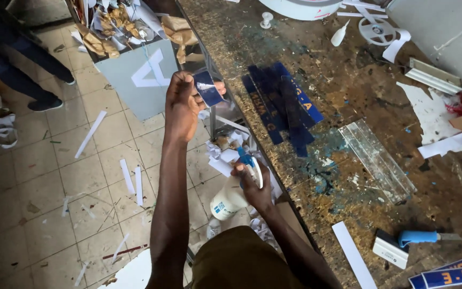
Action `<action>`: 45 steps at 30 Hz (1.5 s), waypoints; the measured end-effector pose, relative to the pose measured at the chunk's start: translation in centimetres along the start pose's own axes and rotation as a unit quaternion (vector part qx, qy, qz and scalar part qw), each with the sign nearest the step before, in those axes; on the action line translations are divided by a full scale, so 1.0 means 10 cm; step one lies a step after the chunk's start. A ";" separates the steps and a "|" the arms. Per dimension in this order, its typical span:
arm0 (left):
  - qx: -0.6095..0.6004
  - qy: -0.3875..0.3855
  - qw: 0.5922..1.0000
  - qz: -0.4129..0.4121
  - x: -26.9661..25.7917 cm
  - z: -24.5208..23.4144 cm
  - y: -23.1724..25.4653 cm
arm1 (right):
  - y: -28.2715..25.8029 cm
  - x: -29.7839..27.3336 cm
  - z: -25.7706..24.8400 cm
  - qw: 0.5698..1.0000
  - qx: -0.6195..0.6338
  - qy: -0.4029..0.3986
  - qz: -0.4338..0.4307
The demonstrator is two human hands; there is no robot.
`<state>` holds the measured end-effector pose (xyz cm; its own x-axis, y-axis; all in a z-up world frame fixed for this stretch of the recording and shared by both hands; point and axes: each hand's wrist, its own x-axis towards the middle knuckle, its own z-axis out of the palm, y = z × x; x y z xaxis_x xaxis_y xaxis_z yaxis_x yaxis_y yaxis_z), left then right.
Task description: The person applies a blue vinyl sticker with yellow text onto a clear acrylic sheet. They use a spray bottle to wet the surface, position the sticker, and smooth it down with their hands. They then use a squeegee tool to press the sticker firmly and remove air bubbles, followed by trimming the edges with a utility knife.
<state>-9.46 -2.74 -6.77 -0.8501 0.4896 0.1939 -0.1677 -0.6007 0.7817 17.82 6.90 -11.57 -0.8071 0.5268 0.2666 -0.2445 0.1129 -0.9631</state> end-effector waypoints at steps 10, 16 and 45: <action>-0.064 -0.004 0.998 -0.021 -0.15 0.14 0.30 | 0.33 0.08 -0.04 0.995 -0.004 -0.059 -0.078; -0.084 -0.006 0.996 -0.034 0.05 -0.36 0.15 | 0.09 0.06 0.06 0.992 -0.031 -0.072 -0.097; -0.157 -0.076 0.982 -0.076 -0.15 -0.20 0.48 | 0.61 -0.19 -0.02 0.997 -0.028 -0.048 0.054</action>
<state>-10.00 -7.59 -4.46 -0.7235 0.6628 0.1932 -0.4524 -0.6665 0.5925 17.96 6.79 -17.96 -0.8751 0.4563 0.1610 -0.1251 0.1080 -0.9862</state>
